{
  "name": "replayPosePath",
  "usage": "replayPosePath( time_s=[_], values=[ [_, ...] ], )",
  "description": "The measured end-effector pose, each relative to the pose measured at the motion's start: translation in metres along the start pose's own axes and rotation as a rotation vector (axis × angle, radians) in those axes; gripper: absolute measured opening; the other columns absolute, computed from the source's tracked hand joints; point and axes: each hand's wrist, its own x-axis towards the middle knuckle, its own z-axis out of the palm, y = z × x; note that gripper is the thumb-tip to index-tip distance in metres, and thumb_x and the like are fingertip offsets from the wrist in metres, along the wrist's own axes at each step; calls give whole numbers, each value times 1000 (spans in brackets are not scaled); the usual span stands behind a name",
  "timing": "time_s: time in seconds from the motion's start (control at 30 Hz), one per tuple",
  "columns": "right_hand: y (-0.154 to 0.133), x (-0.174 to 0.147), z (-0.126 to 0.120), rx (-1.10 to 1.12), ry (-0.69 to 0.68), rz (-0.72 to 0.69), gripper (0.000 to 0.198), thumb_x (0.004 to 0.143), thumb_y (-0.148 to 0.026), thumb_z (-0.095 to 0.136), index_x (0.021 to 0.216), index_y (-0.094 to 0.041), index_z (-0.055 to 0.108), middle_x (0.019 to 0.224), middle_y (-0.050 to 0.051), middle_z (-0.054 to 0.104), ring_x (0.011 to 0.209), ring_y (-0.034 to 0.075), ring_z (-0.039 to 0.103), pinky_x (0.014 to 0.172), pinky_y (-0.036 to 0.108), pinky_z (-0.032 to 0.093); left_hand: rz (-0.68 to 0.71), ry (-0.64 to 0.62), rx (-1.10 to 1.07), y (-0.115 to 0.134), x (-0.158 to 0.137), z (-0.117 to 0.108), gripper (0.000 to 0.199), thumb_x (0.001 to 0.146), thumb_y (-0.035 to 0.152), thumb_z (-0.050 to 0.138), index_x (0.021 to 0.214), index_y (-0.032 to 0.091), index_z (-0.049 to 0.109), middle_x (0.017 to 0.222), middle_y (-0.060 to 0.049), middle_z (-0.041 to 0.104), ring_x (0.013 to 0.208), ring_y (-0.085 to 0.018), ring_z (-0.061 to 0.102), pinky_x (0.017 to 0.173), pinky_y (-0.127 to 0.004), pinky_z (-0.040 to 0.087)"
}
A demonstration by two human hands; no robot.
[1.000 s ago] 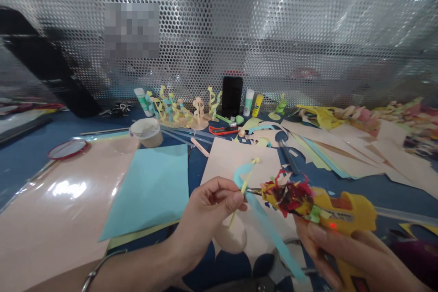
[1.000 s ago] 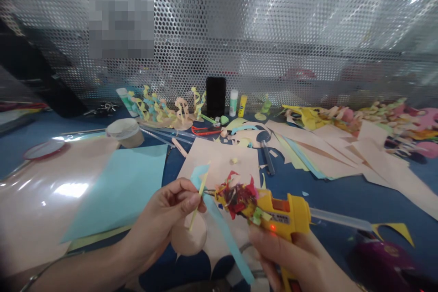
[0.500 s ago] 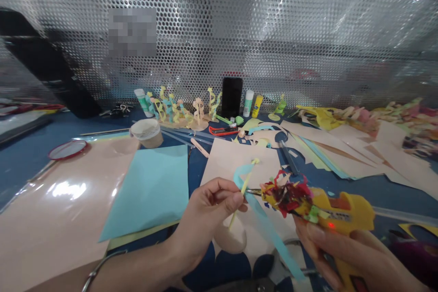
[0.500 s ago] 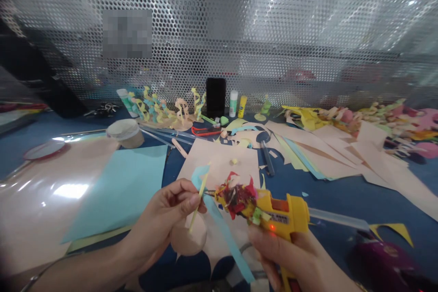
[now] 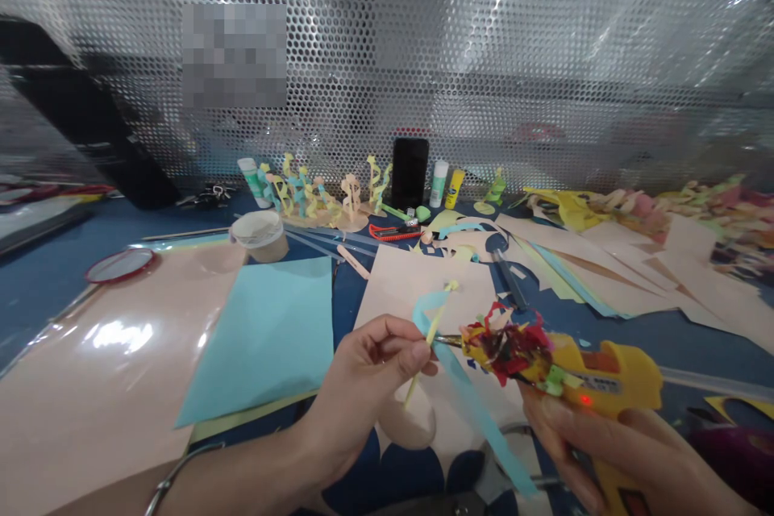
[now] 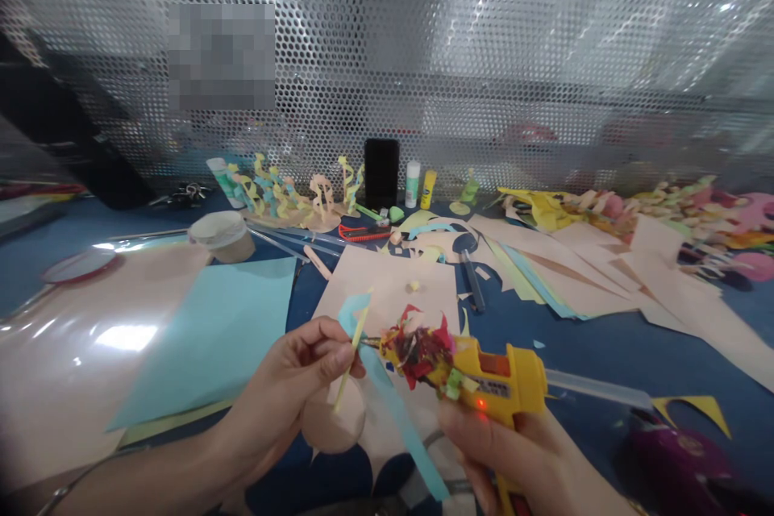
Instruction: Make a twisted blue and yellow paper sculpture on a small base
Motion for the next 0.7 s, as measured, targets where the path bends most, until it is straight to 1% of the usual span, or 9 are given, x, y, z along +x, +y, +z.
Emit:
replayPosePath(
  time_s=[0.1, 0.17, 0.3, 0.4, 0.6, 0.7],
  values=[
    [0, 0, 0, -14, 26, -4, 56, 78, -68, 37, 49, -20, 44, 50, 1, 44, 56, 15, 46, 56, 27, 37, 1, -3, -5, 0, 0, 0, 11, 77, 25, 70, 75, 17, 61, 66, 2, 68, 64, -7, 59, 61, -15, 39],
    [1, 1, -1, -28, 3, -22, 57, 79, -68, 36, 49, -20, 45, 51, 1, 45, 57, 15, 47, 57, 27, 38, 6, -5, -8, 0, 0, 1, 11, 77, 25, 70, 76, 17, 61, 65, 2, 68, 63, -7, 59, 62, -16, 39],
    [3, 3, -3, -17, 0, -38, 56, 79, -69, 36, 53, -20, 47, 48, 1, 46, 53, 15, 46, 53, 26, 37, 8, -6, -12, 1, 0, 1, 12, 77, 25, 70, 75, 17, 61, 65, 2, 69, 63, -7, 60, 62, -16, 40],
    [5, 3, -4, -20, 9, -76, 55, 79, -67, 38, 51, -20, 46, 48, 1, 47, 55, 16, 47, 53, 27, 37, 4, -5, -16, 0, 0, 0, 13, 76, 25, 70, 75, 17, 61, 64, 2, 69, 62, -7, 59, 60, -16, 39],
    [7, 1, -3, -24, 21, -36, 58, 79, -68, 37, 49, -20, 48, 49, 2, 47, 54, 15, 47, 56, 27, 38, 0, -3, -17, 0, 0, 1, 13, 75, 26, 71, 75, 17, 61, 64, 2, 69, 63, -7, 60, 61, -16, 39],
    [7, 1, -4, -22, -5, -38, 58, 77, -71, 37, 50, -21, 47, 49, 2, 47, 53, 15, 46, 52, 27, 37, 2, -9, -18, 0, 1, 1, 13, 75, 25, 71, 76, 17, 61, 64, 2, 69, 64, -8, 61, 62, -16, 40]
  ],
)
